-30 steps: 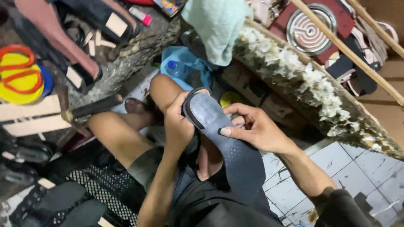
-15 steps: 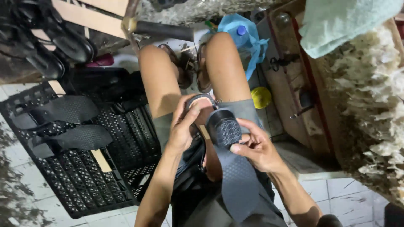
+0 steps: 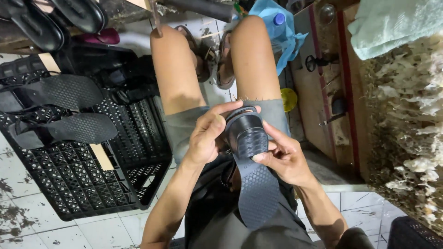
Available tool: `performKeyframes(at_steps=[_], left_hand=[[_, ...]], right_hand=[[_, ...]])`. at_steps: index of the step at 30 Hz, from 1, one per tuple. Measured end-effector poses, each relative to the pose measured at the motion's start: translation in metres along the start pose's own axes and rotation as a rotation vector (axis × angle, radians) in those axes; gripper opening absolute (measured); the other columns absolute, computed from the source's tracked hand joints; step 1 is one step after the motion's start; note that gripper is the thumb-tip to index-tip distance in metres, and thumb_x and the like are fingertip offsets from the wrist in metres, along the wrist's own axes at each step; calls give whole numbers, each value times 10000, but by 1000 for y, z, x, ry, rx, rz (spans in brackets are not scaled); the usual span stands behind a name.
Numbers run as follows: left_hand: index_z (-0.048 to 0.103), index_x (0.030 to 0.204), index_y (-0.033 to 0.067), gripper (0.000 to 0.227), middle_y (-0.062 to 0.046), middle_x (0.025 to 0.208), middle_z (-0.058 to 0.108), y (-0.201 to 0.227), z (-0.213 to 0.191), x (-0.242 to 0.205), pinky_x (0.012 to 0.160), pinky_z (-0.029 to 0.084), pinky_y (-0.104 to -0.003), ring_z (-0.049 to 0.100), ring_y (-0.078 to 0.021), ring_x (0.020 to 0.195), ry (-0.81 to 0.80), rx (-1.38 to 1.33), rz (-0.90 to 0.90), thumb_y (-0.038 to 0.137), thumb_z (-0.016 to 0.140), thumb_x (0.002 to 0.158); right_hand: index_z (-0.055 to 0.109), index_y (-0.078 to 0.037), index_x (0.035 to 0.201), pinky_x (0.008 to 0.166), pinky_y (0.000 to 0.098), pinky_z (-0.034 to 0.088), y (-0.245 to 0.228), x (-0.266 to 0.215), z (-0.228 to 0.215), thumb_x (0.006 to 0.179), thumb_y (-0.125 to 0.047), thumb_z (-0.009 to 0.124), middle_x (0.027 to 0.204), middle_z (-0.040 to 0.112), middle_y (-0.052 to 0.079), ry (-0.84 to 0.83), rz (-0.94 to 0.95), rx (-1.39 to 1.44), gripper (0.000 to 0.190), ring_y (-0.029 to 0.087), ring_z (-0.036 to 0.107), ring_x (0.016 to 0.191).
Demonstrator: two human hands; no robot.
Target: Assembling sandals by attaching the sole to the upper using a hammer and manual adjustment
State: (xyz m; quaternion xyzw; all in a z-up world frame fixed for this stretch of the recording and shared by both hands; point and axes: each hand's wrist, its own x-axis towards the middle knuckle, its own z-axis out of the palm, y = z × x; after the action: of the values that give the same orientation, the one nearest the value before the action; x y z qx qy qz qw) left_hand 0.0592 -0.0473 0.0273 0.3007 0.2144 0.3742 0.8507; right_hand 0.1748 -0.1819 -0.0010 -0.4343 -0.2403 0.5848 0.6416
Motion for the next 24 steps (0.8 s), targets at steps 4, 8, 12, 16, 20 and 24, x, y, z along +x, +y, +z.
performKeyframes(at_steps=[4, 8, 12, 16, 20, 24], left_hand=[[516, 1082, -144, 428, -255, 1062, 568, -1, 3, -3, 885, 435, -392, 562, -279, 977, -11, 24, 38, 216, 480, 854], [517, 1071, -154, 426, -267, 1037, 569, -1, 5, -2, 869, 444, -406, 574, -297, 947, -10, 3, 47, 205, 483, 846], [533, 1060, -143, 409, -227, 982, 599, -1, 4, 2, 830, 466, -377, 586, -259, 912, -35, -6, 52, 210, 493, 857], [527, 1057, -152, 405, -220, 963, 602, -1, 4, 2, 821, 473, -379, 590, -257, 896, -45, -10, 50, 196, 502, 851], [515, 1060, -164, 396, -237, 953, 599, -1, 3, 3, 810, 477, -396, 593, -279, 880, -54, -30, 55, 174, 499, 854], [543, 1059, -110, 390, -224, 968, 595, 1, 0, 5, 798, 459, -358, 568, -245, 888, -92, 73, 85, 226, 487, 870]], right_hand=[[304, 13, 1307, 593, 296, 553, -7, 2, 3, 705, 172, 548, 896, 618, 250, -10, -29, -12, 669, 167, 617, 749], [306, 15, 1306, 578, 291, 551, -11, 4, 5, 703, 174, 553, 887, 617, 250, -14, -39, 3, 671, 161, 611, 740], [305, -7, 1311, 511, 220, 522, -11, 3, 4, 703, 165, 558, 884, 626, 241, -17, -20, -6, 681, 132, 608, 665], [308, 3, 1305, 496, 240, 537, -4, -3, -2, 692, 171, 563, 864, 629, 240, -8, -10, 7, 685, 152, 621, 665], [302, 8, 1304, 481, 235, 533, -13, -1, 4, 697, 170, 561, 870, 625, 238, 8, 3, 23, 680, 138, 623, 653], [305, 5, 1306, 490, 223, 542, -17, -3, 7, 695, 153, 568, 846, 638, 219, 38, 3, -30, 681, 149, 635, 663]])
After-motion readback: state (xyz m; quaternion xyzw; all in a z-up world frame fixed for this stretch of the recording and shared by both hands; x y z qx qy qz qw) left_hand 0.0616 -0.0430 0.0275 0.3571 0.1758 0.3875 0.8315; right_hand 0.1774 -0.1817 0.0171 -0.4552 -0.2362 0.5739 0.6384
